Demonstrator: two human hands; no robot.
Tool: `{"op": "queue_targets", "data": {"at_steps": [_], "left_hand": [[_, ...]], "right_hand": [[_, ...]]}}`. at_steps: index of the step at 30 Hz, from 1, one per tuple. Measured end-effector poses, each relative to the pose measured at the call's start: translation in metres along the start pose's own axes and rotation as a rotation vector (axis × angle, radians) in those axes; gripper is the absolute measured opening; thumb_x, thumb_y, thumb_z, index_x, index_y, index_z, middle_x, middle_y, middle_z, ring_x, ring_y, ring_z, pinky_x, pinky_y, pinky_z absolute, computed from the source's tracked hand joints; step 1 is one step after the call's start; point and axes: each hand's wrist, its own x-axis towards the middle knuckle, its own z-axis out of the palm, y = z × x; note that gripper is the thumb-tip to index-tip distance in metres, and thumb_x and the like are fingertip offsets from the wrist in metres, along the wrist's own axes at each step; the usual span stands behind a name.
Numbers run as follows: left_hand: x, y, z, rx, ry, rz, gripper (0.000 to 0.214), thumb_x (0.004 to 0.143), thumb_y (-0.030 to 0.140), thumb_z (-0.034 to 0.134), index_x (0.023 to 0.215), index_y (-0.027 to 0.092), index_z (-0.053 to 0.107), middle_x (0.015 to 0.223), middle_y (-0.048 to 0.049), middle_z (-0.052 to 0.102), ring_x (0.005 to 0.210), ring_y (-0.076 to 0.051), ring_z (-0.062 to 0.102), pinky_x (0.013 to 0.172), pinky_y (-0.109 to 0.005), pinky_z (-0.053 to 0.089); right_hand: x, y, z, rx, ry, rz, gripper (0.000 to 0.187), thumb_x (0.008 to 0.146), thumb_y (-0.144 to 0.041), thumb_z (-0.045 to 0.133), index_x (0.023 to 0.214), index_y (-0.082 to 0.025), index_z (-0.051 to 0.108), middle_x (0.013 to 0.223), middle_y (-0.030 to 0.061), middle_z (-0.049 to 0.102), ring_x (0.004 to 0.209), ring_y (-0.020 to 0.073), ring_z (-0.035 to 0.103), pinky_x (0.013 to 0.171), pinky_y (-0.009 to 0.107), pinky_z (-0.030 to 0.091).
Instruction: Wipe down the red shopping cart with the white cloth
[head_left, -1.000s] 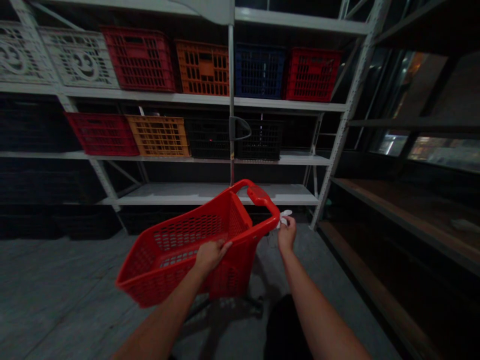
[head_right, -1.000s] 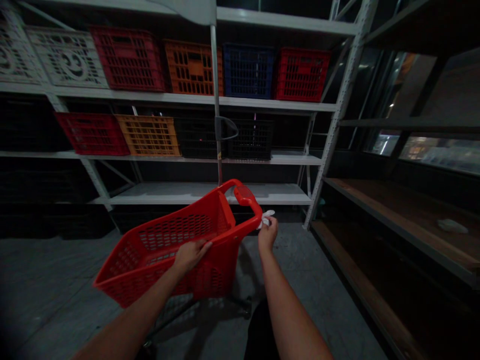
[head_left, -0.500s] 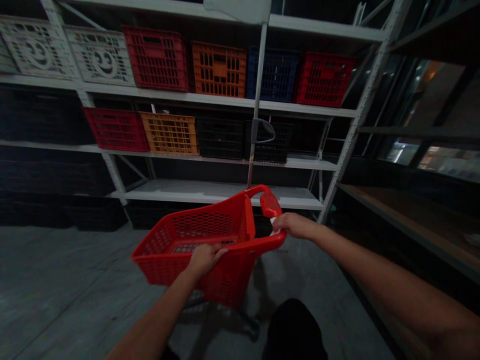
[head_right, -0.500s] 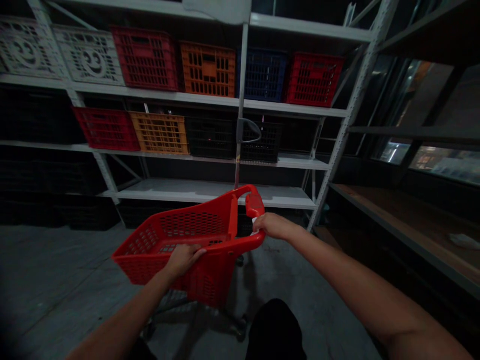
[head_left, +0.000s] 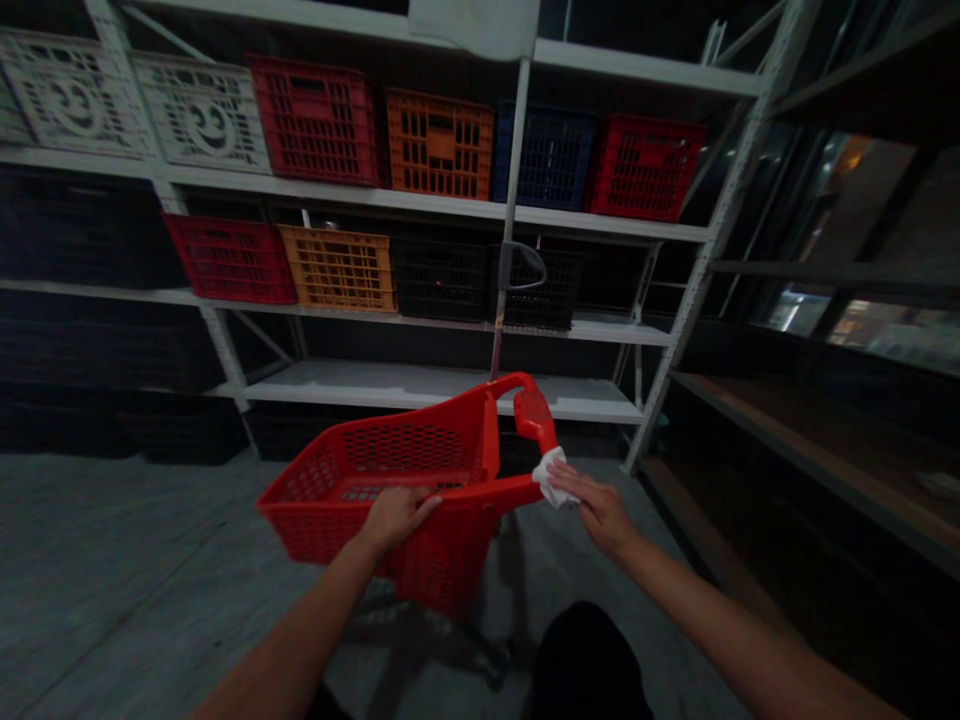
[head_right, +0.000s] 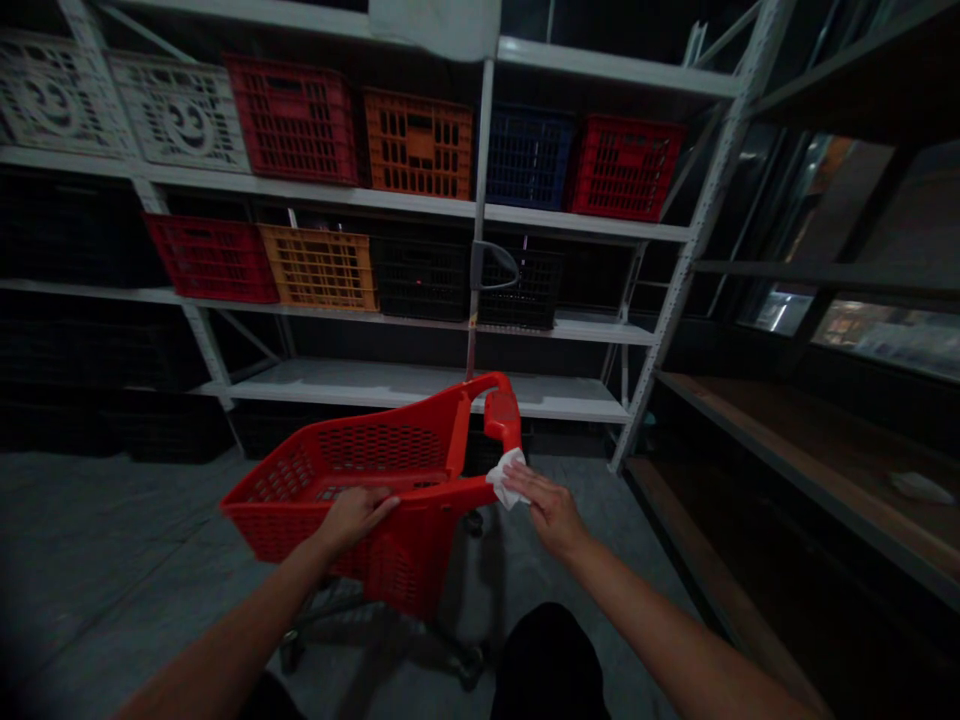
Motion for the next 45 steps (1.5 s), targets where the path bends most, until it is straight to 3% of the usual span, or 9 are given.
{"op": "queue_targets", "data": {"at_steps": [5,12,17,21,25,28,33,40,45], "left_hand": [[-0.002,-0.008,0.005,0.004,0.002,0.033,0.055,0.089,0.049,0.018,0.074,0.019,0.062,0.074,-0.0072,0.066,0.074,-0.018,0.061,0.068,-0.025,0.039],[-0.005,-0.016,-0.005,-0.019,0.003,0.072,0.052,0.09,0.046,0.018,0.083,0.017,0.061,0.086,-0.0079,0.067,0.085,-0.019,0.059,0.082,-0.03,0.04],[-0.014,-0.024,-0.02,-0.083,0.175,0.036,0.042,0.088,0.04,0.025,0.111,0.022,0.056,0.126,-0.0058,0.052,0.117,-0.019,0.043,0.1,-0.037,0.031],[-0.017,0.027,-0.058,-0.109,0.333,-0.028,0.047,0.089,0.04,0.021,0.113,0.017,0.055,0.123,-0.0092,0.054,0.117,-0.021,0.045,0.101,-0.036,0.031],[-0.02,0.105,-0.093,-0.072,0.104,-0.08,0.056,0.085,0.057,0.022,0.101,0.018,0.058,0.091,-0.01,0.067,0.086,-0.023,0.062,0.079,-0.034,0.044],[-0.024,0.134,-0.099,0.039,-0.012,-0.185,0.057,0.084,0.058,0.026,0.104,0.013,0.055,0.086,-0.014,0.067,0.078,-0.025,0.065,0.068,-0.034,0.046],[-0.024,0.123,-0.094,0.117,0.009,-0.222,0.052,0.087,0.052,0.026,0.104,0.011,0.054,0.082,-0.0164,0.067,0.079,-0.028,0.065,0.065,-0.035,0.047],[-0.025,0.115,-0.1,0.074,-0.017,-0.222,0.047,0.086,0.05,0.031,0.097,0.014,0.058,0.084,-0.0157,0.068,0.08,-0.028,0.066,0.067,-0.036,0.048],[-0.028,0.12,-0.095,0.081,0.003,-0.249,0.049,0.085,0.053,0.032,0.099,0.014,0.057,0.081,-0.0159,0.067,0.077,-0.028,0.066,0.065,-0.036,0.048]], "right_hand": [[0.01,0.025,0.02,0.007,0.202,0.028,0.049,0.076,-0.007,0.039,0.117,-0.026,0.059,0.122,0.0008,0.058,0.119,0.0166,0.048,0.104,0.04,0.036],[0.011,0.014,0.077,0.15,0.559,0.487,0.047,0.084,-0.018,0.033,0.128,-0.016,0.049,0.129,0.0081,0.052,0.12,0.0196,0.047,0.103,0.042,0.036],[-0.003,-0.01,0.077,0.157,0.384,0.492,0.044,0.085,-0.02,0.034,0.125,-0.02,0.052,0.122,0.0078,0.057,0.118,0.0222,0.049,0.101,0.045,0.037],[0.018,-0.01,0.049,0.033,0.249,0.336,0.044,0.084,-0.015,0.034,0.123,-0.024,0.054,0.124,0.0052,0.056,0.119,0.021,0.048,0.102,0.042,0.036],[0.06,-0.001,0.035,-0.227,-0.114,0.11,0.05,0.084,-0.008,0.035,0.126,-0.031,0.05,0.133,-0.0001,0.047,0.129,0.0197,0.034,0.109,0.049,0.013],[0.087,0.018,0.031,-0.332,-0.261,0.183,0.053,0.084,-0.004,0.036,0.127,-0.032,0.047,0.134,-0.0007,0.046,0.129,0.0213,0.034,0.107,0.053,0.013],[0.103,0.02,0.046,-0.351,-0.152,0.382,0.052,0.081,0.0,0.034,0.127,-0.02,0.049,0.133,0.0044,0.047,0.128,0.0207,0.036,0.106,0.041,0.028],[0.09,-0.032,0.075,-0.224,-0.379,-0.096,0.043,0.086,-0.017,0.041,0.127,-0.024,0.05,0.132,0.0011,0.049,0.129,0.0169,0.035,0.109,0.035,0.024],[0.133,0.014,0.039,-0.364,-0.447,0.241,0.036,0.086,-0.018,0.04,0.116,-0.021,0.059,0.12,0.0054,0.059,0.112,0.0209,0.053,0.096,0.033,0.038]]}}
